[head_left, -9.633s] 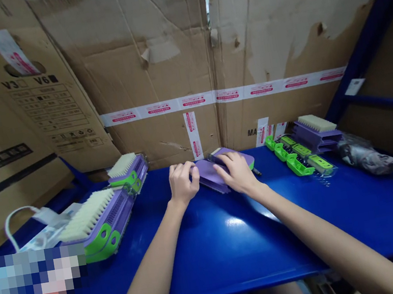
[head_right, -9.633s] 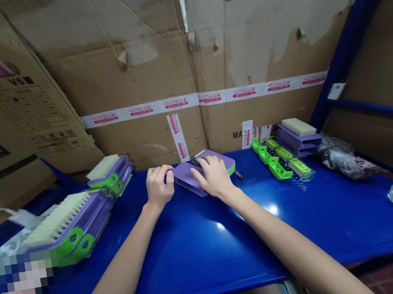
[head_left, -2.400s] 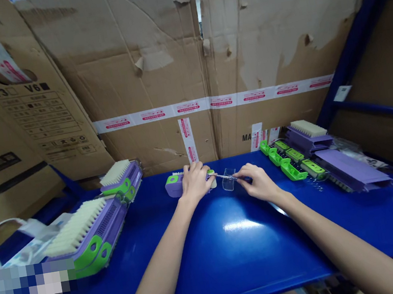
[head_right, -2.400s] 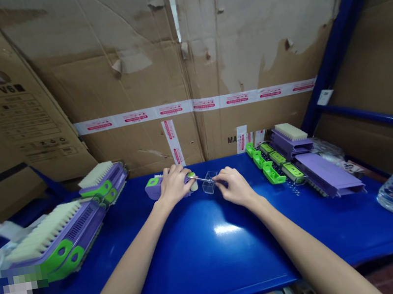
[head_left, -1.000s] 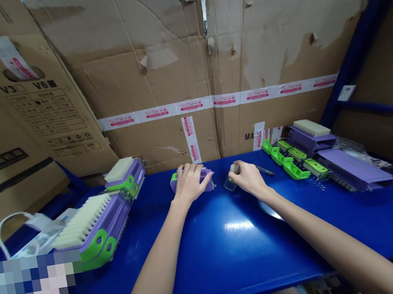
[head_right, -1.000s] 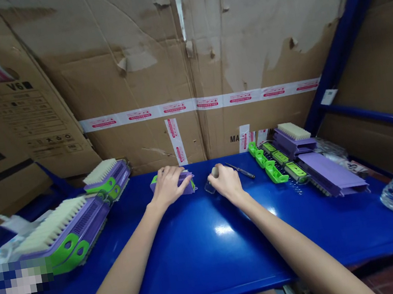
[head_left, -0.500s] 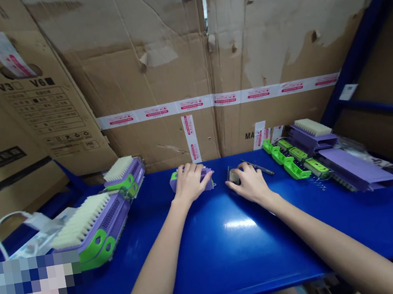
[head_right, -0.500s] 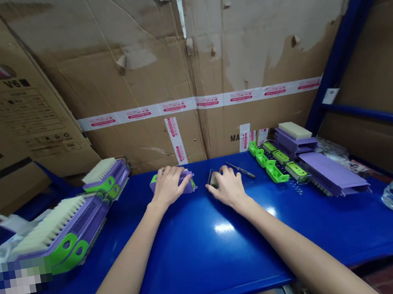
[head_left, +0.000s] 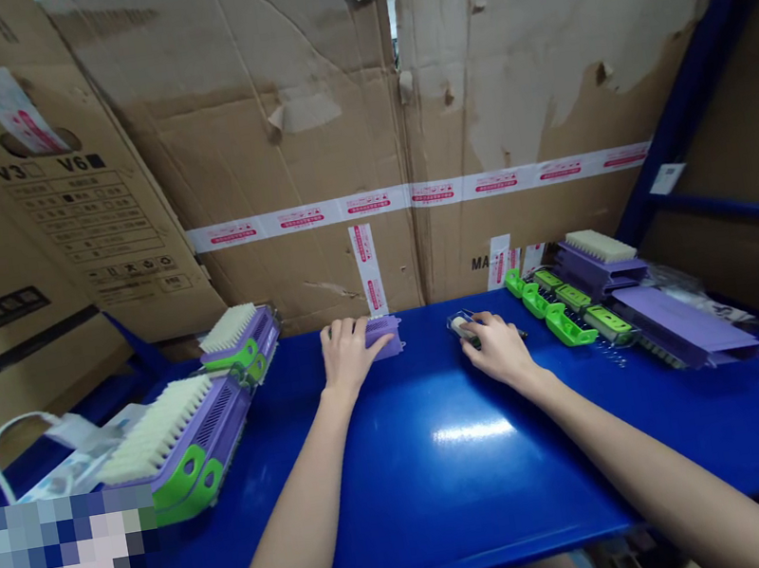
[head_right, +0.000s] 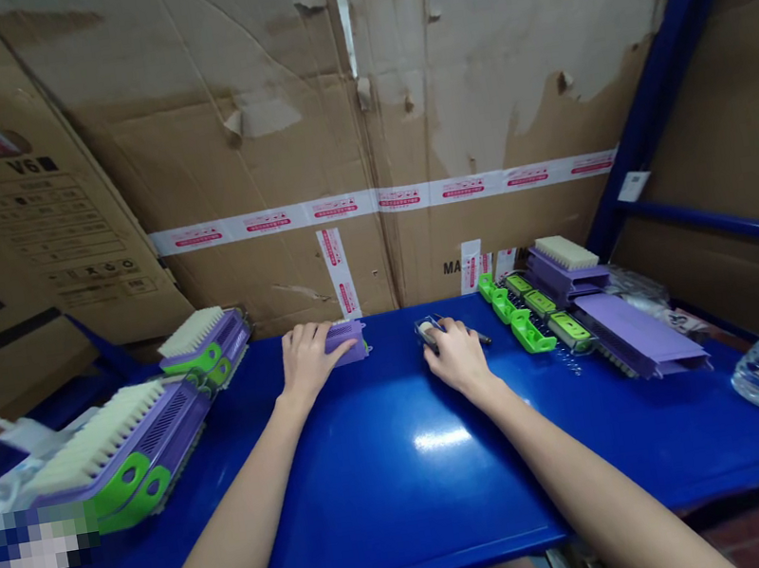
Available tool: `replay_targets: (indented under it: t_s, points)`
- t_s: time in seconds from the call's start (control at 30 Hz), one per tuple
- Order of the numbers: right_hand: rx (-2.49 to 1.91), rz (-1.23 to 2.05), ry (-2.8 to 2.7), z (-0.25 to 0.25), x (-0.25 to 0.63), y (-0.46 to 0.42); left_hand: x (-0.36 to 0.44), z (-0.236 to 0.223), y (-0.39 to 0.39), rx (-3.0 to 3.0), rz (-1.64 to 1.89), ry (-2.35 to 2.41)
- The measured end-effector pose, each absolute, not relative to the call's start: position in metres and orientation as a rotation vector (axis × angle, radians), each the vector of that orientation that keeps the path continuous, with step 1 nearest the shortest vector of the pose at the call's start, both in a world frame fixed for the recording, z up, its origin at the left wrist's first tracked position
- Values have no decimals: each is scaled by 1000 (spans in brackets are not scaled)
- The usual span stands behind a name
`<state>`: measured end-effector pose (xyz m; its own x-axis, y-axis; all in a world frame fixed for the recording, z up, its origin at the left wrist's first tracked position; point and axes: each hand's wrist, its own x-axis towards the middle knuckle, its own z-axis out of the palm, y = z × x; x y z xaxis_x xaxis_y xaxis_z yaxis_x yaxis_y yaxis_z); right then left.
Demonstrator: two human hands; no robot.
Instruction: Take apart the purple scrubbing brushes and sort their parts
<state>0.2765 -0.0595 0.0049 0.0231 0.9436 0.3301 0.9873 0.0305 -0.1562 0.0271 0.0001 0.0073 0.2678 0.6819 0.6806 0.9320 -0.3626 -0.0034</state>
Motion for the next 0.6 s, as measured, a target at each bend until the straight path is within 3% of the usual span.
replay_targets:
  t_s: [0.37,0.6]
  points:
    - [-1875,-244,-2126,12,276,-62,28,6,-1,-2128,-783,-1459]
    - [-1537,-218,-2336,12,273,-141,28,6,2,-2149,-789,-1456]
